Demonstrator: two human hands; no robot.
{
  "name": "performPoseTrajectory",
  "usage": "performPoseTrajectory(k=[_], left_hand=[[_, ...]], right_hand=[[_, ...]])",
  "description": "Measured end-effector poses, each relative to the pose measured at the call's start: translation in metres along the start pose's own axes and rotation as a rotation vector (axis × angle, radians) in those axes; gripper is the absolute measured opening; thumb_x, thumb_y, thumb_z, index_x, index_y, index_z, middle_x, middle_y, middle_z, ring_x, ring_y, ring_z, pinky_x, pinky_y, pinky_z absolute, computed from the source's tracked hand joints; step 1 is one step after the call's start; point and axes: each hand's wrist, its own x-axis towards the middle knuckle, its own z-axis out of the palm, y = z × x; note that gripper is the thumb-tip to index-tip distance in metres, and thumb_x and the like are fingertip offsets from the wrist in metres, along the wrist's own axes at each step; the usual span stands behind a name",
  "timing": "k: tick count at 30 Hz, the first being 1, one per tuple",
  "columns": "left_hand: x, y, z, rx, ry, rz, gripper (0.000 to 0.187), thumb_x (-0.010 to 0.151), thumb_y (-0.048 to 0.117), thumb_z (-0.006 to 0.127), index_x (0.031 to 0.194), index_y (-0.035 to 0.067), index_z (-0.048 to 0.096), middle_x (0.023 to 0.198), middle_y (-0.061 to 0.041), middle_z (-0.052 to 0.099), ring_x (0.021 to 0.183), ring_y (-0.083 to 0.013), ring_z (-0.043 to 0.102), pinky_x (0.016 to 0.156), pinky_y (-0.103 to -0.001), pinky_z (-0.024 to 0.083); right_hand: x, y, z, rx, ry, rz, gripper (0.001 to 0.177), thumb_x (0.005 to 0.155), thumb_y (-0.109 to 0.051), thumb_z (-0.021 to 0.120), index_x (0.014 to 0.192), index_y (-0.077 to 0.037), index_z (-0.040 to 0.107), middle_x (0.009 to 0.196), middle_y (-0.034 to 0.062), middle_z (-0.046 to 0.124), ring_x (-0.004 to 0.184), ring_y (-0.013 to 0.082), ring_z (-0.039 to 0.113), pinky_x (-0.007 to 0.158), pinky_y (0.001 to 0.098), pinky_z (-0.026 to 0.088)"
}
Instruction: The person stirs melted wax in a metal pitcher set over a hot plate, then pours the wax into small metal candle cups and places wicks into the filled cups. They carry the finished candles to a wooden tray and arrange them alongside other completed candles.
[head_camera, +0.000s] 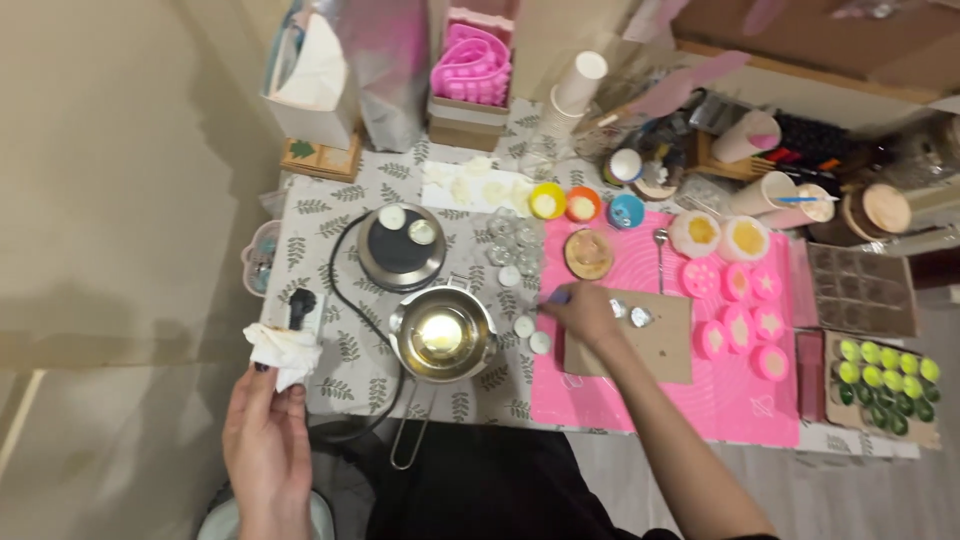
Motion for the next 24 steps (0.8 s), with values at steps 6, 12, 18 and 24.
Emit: performPoseTrajectory(k=[6, 12, 18, 24], left_hand=[[0.001, -0.004, 0.036, 0.031, -0.063, -0.001, 0.024, 0.103, 0.013, 0.063, 0.126, 0.005, 0.065, 0.117, -0.002, 0.069, 0.1, -0.0092, 0.062, 0.088, -0.028, 0.048], [-0.007, -0.005, 0.051, 0.061, -0.032, -0.063, 0.025, 0.101, 0.015, 0.063, 0.123, 0.005, 0.066, 0.112, -0.001, 0.07, 0.097, -0.0089, 0.062, 0.089, -0.027, 0.049], [-0.016, -0.009, 0.034, 0.049, 0.026, -0.05, 0.025, 0.101, 0.015, 0.064, 0.124, 0.005, 0.065, 0.11, -0.001, 0.069, 0.094, -0.0082, 0.06, 0.091, -0.028, 0.048], [-0.017, -0.007, 0.019, 0.072, 0.071, -0.051, 0.03, 0.098, 0.014, 0.063, 0.126, 0.005, 0.065, 0.111, 0.0, 0.07, 0.095, -0.0082, 0.062, 0.09, -0.027, 0.048]], right_hand=[[-0.041, 0.002, 0.045, 0.096, 0.087, -0.03, 0.024, 0.079, -0.023, 0.077, 0.1, -0.011, 0.079, 0.085, 0.0168, 0.075, 0.079, 0.0346, 0.073, 0.075, 0.0452, 0.057], [-0.012, -0.035, 0.046, 0.061, 0.328, -0.193, 0.033, 0.083, -0.019, 0.074, 0.115, -0.013, 0.075, 0.081, 0.021, 0.07, 0.078, 0.0398, 0.068, 0.071, 0.0502, 0.053], [0.022, -0.037, 0.066, -0.016, 0.34, -0.249, 0.014, 0.087, -0.013, 0.068, 0.099, -0.013, 0.074, 0.082, 0.0181, 0.071, 0.08, 0.0389, 0.068, 0.072, 0.0507, 0.053], [0.043, -0.033, 0.08, -0.112, 0.322, -0.294, 0.012, 0.079, -0.005, 0.065, 0.088, -0.01, 0.071, 0.08, 0.0185, 0.07, 0.08, 0.0393, 0.067, 0.073, 0.0508, 0.052]])
